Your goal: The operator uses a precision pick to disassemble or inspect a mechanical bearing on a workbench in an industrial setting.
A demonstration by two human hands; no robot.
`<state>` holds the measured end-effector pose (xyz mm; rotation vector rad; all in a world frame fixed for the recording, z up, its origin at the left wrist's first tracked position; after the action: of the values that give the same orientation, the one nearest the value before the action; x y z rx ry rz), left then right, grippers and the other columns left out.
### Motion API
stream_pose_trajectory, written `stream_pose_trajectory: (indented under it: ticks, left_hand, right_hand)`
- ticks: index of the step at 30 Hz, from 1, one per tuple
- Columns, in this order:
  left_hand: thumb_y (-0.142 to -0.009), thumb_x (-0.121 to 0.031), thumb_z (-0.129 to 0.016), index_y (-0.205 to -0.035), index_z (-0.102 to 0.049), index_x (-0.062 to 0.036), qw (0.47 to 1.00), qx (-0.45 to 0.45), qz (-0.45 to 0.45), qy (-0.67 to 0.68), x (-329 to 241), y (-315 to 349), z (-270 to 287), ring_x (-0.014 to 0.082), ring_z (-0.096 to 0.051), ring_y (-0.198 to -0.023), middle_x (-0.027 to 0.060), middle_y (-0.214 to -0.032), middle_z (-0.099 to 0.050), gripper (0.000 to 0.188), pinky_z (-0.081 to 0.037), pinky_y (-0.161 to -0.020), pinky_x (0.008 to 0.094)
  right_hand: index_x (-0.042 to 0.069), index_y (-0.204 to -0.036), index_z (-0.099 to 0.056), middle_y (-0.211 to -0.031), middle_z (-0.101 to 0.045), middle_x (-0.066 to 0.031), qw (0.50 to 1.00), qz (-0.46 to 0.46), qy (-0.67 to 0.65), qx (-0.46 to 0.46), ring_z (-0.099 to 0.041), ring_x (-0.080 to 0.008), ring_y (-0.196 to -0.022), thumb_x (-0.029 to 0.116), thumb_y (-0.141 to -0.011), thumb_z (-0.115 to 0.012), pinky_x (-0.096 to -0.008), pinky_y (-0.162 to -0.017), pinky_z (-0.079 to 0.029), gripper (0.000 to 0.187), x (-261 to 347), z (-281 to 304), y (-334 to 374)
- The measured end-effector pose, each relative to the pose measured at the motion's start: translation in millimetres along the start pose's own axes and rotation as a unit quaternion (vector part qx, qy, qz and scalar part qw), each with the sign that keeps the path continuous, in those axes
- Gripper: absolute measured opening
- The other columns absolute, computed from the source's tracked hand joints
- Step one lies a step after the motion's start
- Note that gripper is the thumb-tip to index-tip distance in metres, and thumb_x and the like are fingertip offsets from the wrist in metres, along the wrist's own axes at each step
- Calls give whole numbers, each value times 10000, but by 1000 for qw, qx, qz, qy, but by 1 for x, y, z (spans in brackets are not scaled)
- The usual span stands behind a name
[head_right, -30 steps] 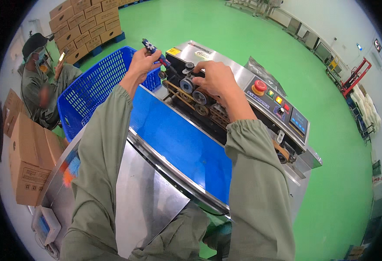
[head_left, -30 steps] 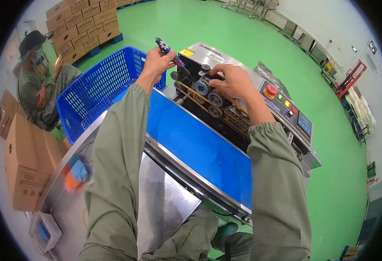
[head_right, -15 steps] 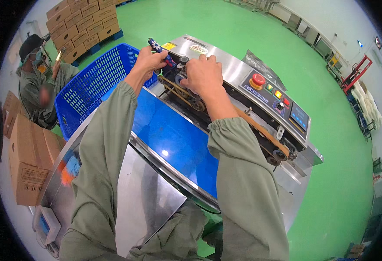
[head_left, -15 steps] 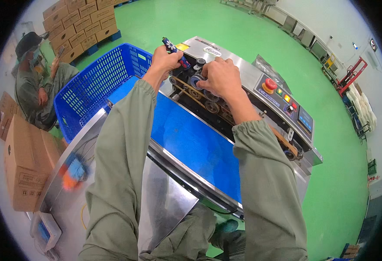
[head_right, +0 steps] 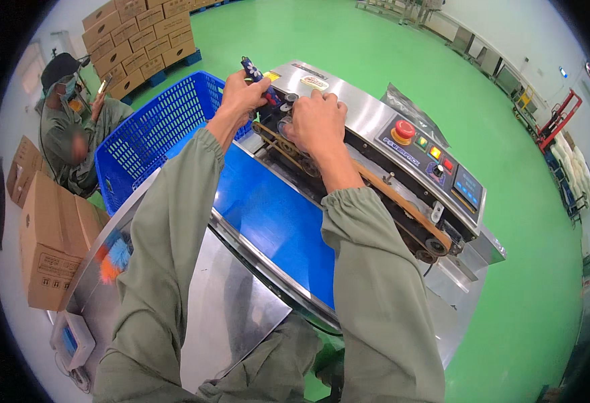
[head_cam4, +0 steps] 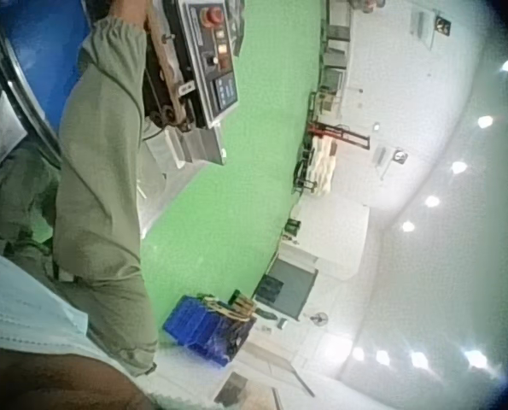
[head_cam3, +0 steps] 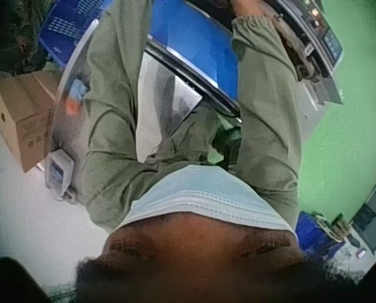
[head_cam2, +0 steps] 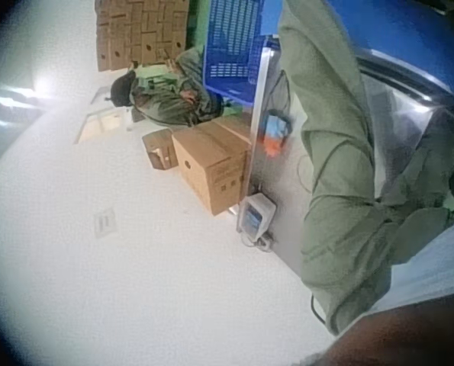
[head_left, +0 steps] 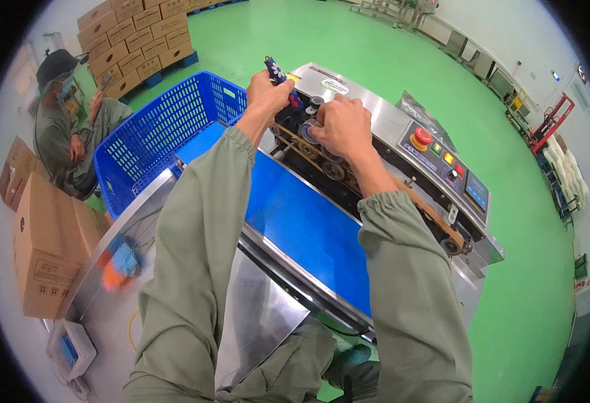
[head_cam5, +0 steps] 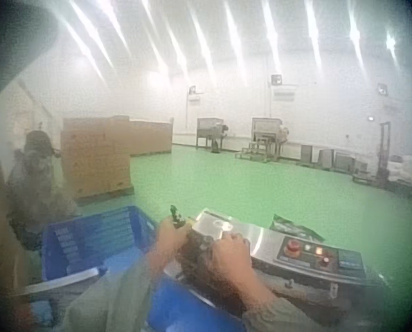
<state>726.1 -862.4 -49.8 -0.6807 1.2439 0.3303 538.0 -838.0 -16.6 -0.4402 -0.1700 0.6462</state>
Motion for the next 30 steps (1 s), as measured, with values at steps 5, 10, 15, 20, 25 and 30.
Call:
stream_pose_trajectory:
  ticks: [5,10,15,20,25,30]
  left_hand:
    - [-730,-240,-731,-913,-665,18,999,-18,27,4,7,-3,-1,256,-680,-744,159,-840,-695,323,-520,-688,376]
    - [-813,-99,-703,-975,-590,80,1000,12,6,26,3,0,1,179,-635,-658,118,-808,-631,266,-529,-522,297]
    - [-821,-88,-702,-973,-586,76,996,17,38,77,-3,7,-1,181,-634,-658,121,-808,-627,252,-528,-515,297]
    - [-824,-91,-707,-1001,-580,82,994,21,52,90,4,6,-3,188,-642,-700,127,-831,-627,279,-544,-556,295]
    - [-739,-164,-732,-906,-650,51,994,-28,28,98,11,3,0,179,-649,-586,129,-762,-675,284,-520,-507,313]
    - [-780,-128,-716,-943,-626,64,993,-20,69,97,18,0,-5,186,-652,-646,130,-819,-657,267,-545,-524,307]
  right_hand:
    - [97,-780,-744,-1024,-643,-136,999,4,-51,-3,-604,-345,-977,305,-658,-804,-435,-871,-494,248,-1,2,3]
    - [77,-798,-750,-1146,-630,-169,998,-6,-58,-38,-570,-370,-1093,293,-661,-816,-451,-963,-423,264,0,-3,8]
    - [81,-785,-748,-1198,-598,-168,996,8,-75,-56,-544,-359,-1125,283,-662,-818,-445,-974,-406,247,-2,-3,10]
    - [82,-773,-745,-1237,-566,-162,996,-1,-86,-24,-529,-341,-1138,280,-657,-823,-446,-969,-403,242,-2,0,9]
    - [98,-800,-758,-1224,-570,-154,993,27,-115,9,-537,-338,-1130,321,-654,-803,-448,-953,-418,270,-5,-3,3]
    - [106,-827,-763,-1224,-577,-172,990,15,-142,13,-559,-349,-1096,352,-682,-770,-436,-934,-441,286,-12,-1,-3]
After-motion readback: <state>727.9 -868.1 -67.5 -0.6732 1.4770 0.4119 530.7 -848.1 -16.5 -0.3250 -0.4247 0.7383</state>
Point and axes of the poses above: each hand's wrist, its own y-axis away from the middle knuckle, its own z-axis out of the back of the hand, x = y × z, the point moved 3 cm from there along -y, towards the middle knuckle
